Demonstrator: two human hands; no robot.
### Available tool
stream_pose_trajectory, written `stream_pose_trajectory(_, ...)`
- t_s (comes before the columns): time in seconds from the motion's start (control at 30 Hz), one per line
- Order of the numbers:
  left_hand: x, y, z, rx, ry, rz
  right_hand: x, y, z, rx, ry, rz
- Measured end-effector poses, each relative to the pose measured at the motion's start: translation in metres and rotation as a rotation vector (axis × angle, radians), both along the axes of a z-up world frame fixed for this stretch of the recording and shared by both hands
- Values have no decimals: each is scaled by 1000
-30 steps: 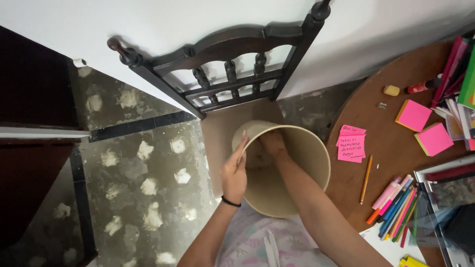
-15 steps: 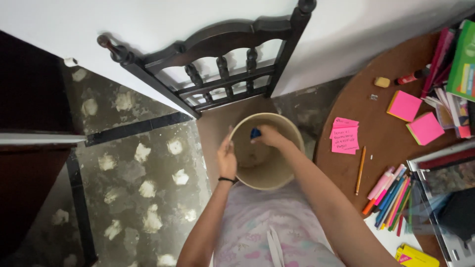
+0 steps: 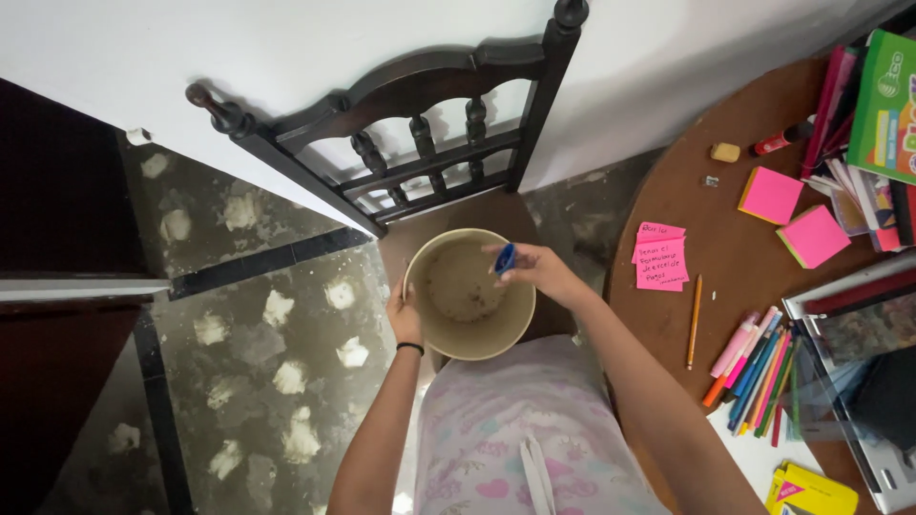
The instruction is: Sharpening a pencil over a wastebasket and putting colored pencils back into their box on a desk.
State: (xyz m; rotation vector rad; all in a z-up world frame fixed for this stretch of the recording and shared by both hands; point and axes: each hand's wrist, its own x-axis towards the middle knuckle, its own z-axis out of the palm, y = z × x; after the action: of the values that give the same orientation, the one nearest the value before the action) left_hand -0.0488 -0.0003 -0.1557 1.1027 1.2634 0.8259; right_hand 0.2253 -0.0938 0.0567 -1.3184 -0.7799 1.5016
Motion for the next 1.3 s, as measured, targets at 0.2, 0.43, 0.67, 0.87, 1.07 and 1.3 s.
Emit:
stream_pose_trajectory(0.2, 9, -15, -30, 70, -43, 76, -34, -11, 18, 64, -1105, 352)
stream_pose_trajectory(0.43, 39, -17, 136, 599, 393, -302, -40, -38, -76, 14, -758, -46)
stream_pose_trajectory(0.67, 66, -15, 188, 437, -17, -805, -44, -51, -48, -192, 68, -264)
stream_pose_trajectory(0.87, 83, -28, 181, 87, -294, -735, -33, -83, -29, -124, -124, -402)
stream_pose_trajectory(1.07, 81, -19, 190, 375, -122, -796, -4, -178, 63, -498, -939, -877)
stream_pose_trajectory(1.3, 73, -12, 206, 473, 10, -903, 40, -281, -28, -667, -1545, -696)
